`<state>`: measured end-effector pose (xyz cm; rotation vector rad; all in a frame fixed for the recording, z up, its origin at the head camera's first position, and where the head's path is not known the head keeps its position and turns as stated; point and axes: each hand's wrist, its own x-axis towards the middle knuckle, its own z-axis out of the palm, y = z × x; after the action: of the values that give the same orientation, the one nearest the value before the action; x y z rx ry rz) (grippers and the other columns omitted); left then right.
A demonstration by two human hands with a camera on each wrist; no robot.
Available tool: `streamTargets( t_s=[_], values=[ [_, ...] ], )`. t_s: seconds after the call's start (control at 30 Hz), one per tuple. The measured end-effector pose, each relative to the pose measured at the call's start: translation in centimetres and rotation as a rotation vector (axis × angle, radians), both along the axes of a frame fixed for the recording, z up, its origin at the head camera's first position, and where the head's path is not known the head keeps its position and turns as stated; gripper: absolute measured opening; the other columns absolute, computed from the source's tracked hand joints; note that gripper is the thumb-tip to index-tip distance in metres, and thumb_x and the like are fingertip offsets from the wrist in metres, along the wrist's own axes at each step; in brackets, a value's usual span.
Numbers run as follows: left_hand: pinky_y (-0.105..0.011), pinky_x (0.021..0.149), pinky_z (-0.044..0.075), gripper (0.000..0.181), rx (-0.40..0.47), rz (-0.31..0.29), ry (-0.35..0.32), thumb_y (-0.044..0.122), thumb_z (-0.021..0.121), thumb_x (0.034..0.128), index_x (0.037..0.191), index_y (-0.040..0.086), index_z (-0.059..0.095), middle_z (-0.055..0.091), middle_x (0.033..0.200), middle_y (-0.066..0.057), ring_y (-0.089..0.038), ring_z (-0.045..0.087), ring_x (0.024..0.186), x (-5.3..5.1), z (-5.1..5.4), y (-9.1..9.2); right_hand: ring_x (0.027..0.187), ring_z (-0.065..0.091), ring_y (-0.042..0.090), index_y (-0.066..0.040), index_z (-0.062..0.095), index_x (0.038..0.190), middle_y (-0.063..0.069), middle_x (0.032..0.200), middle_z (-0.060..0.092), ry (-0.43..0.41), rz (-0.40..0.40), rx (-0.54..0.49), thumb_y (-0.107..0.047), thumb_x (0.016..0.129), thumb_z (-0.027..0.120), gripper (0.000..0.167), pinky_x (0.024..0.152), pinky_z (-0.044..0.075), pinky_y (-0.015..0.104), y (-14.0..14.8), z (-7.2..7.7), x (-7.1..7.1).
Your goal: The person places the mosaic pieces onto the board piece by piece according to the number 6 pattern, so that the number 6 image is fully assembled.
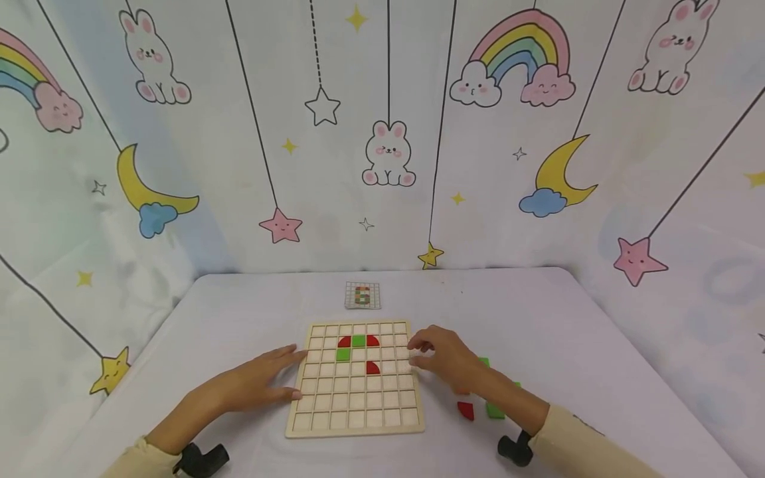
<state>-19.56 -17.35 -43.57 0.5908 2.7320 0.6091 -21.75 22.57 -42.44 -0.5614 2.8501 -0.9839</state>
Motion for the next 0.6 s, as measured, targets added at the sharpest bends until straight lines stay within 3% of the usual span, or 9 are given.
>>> streamTargets(
  t_s=[0.23,0.4,0.6],
  values=[
    [-0.06,0.125,0.034,0.081,0.001,-0.006,0.008,0.052,0.075,0.0957,0.161,0.014,0.046,0.037,0.168,-0.021,-0.04,0.035,0.156,0.0,0.0,0.0,0.117,0.067,0.028,-0.01,0.072,0.125,0.008,0.124,0.072,-0.002,-0.11,0.006,-0.021,0.096,0.08,0.033,0.1,0.06,0.05,5.6,0.5,0.1],
    [-0.061,0.124,0.034,0.082,0.003,-0.012,0.016,0.053,0.075,0.0953,0.161,0.014,0.046,0.037,0.168,-0.021,-0.041,0.035,0.155,0.0,-0.1,0.0,0.119,0.066,0.034,-0.007,0.069,0.131,0.012,0.128,0.071,0.004,-0.137,0.049,-0.027,0.095,0.08,0.042,0.1,0.059,0.054,9.0,0.5,0.6],
    [-0.061,0.124,0.035,0.082,-0.005,-0.011,0.018,0.054,0.075,0.0947,0.16,0.014,0.046,0.037,0.167,-0.021,-0.04,0.036,0.155,-0.2,-0.2,0.0,0.122,0.065,0.038,-0.004,0.067,0.134,0.014,0.129,0.07,-0.072,-0.15,0.049,-0.028,0.092,0.083,0.051,0.104,0.056,0.057,11.2,-0.3,1.3]
  ],
)
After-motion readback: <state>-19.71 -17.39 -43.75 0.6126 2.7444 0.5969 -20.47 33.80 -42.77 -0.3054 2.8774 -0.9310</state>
